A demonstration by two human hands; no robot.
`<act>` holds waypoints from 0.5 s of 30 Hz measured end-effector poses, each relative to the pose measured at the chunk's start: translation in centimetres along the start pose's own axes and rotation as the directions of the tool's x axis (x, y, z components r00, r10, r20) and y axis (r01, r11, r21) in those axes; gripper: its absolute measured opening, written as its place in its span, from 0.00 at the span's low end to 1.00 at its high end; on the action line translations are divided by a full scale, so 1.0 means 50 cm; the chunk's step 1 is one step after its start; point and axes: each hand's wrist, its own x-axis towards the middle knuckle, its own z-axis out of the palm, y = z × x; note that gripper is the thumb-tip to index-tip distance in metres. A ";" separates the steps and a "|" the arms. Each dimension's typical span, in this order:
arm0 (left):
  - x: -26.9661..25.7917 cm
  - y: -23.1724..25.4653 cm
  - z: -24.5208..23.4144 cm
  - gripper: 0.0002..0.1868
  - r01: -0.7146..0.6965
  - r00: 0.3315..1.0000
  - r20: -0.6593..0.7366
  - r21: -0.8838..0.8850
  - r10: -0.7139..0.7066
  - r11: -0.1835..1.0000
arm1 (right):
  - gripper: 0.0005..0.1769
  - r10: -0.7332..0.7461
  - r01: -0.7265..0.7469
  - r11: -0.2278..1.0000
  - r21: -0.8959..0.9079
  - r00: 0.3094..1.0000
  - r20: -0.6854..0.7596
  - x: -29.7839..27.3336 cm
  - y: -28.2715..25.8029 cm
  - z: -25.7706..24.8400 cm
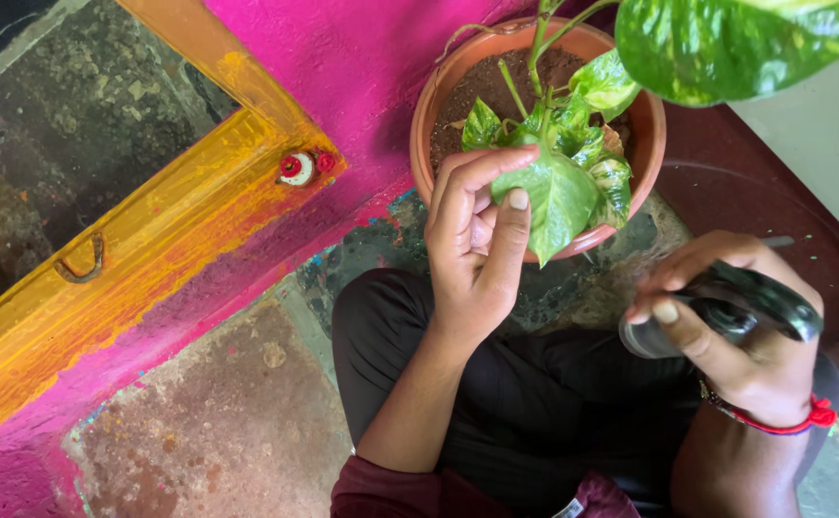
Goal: The person sits on the floor and sprays water onto the leaves of a potted plant using a spray bottle. They hold the leaves with one hand to ensure the water reaches the undersides and different parts of the plant.
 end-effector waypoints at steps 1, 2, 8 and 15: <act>0.000 0.001 0.001 0.10 0.000 1.000 0.003 0.009 0.000 1.000 | 0.14 -0.007 0.007 1.000 -0.004 1.000 -0.015 -0.001 -0.003 0.001; -0.001 0.002 0.002 0.10 0.001 1.000 0.006 0.018 -0.001 1.000 | 0.18 0.004 -0.004 1.000 -0.030 1.000 -0.010 -0.002 -0.008 -0.002; 0.000 0.005 0.005 0.11 0.019 1.000 -0.004 -0.009 -0.019 1.000 | 0.11 0.124 -0.126 0.990 -0.064 0.992 -0.029 -0.001 0.002 -0.014; -0.001 0.005 0.002 0.11 0.037 0.999 0.015 -0.052 -0.036 0.998 | 0.16 0.033 -0.033 0.999 -0.030 0.999 0.004 0.015 0.019 -0.017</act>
